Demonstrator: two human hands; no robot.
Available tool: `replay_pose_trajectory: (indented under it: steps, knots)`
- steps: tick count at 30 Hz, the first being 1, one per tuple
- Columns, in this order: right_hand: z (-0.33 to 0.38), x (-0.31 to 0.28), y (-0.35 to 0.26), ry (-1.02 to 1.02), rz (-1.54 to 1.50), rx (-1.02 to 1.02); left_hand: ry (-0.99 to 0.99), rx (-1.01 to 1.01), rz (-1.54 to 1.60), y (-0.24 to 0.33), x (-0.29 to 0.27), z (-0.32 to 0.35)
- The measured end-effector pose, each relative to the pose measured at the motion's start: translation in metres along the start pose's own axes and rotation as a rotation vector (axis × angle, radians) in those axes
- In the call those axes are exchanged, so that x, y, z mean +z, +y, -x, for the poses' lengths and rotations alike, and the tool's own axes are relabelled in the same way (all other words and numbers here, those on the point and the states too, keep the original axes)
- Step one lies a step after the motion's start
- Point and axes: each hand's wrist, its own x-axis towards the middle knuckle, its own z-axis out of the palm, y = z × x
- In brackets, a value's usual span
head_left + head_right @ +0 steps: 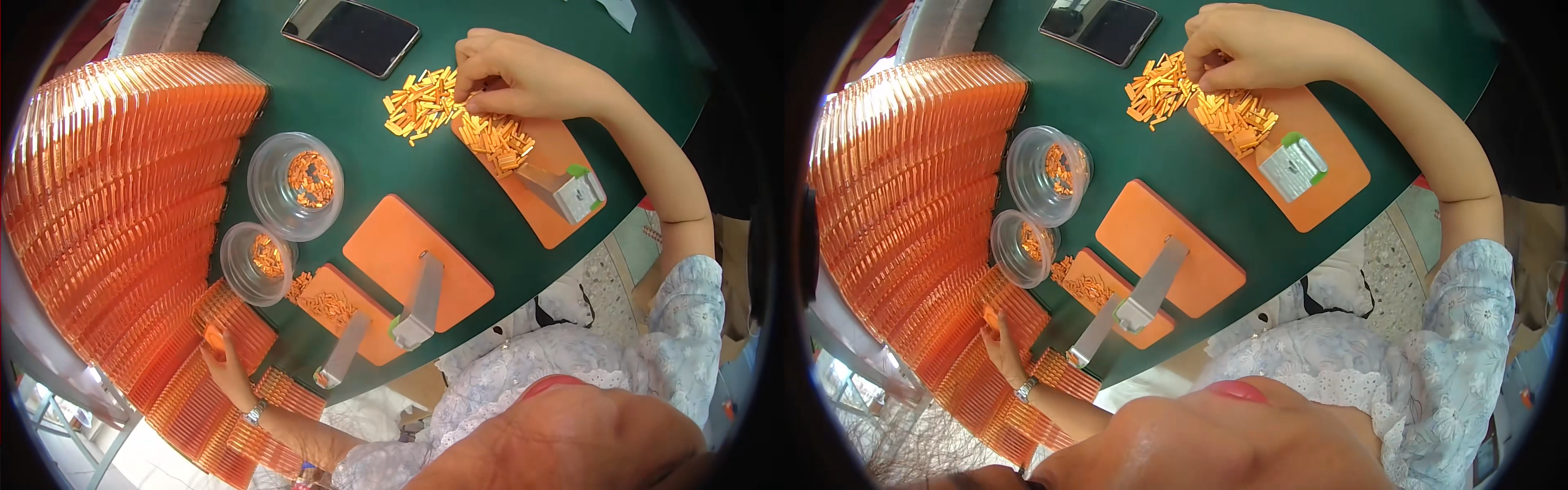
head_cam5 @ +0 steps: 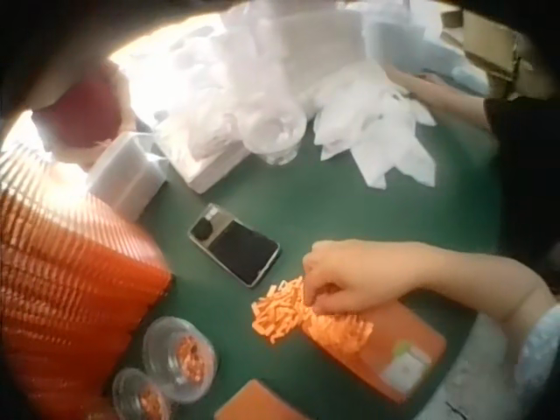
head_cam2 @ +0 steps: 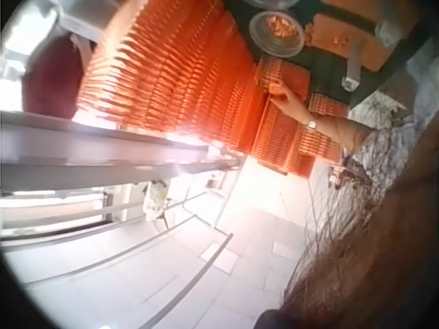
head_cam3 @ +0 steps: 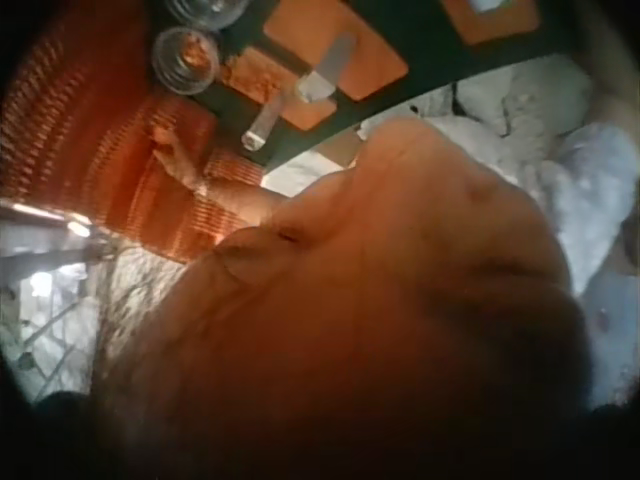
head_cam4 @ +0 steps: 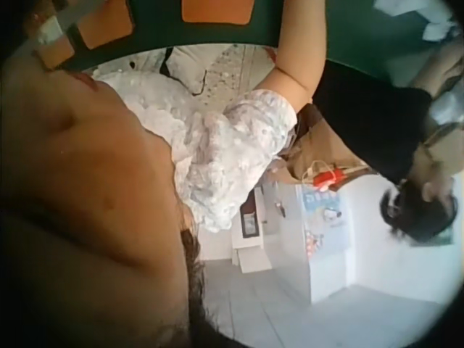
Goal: The person assembles phone cases by inserting small buttons into the side slots using pressing fixtures on the table and stacking the phone cases.
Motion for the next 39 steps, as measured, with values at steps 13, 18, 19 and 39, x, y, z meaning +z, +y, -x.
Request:
replay_pose_trajectory:
  steps: [13, 18, 19, 39]
  knots:
    - [0.036, -0.016, 0.01, 0.196, -0.529, 0.085, 0.298, 0.348, 0.261, 0.012, -0.032, 0.081]
    - [0.091, -0.008, -0.016, 0.388, -1.284, -0.095, -0.287, 0.292, 1.591, 0.074, -0.004, 0.203]
    - [0.099, -0.003, -0.01, 0.301, -1.409, -0.24, -0.445, 0.304, 1.661, 0.077, 0.01, 0.214]
    - [0.124, 0.022, -0.039, 0.055, -1.565, -0.625, -1.394, 0.451, 1.229, 0.112, 0.154, 0.265]
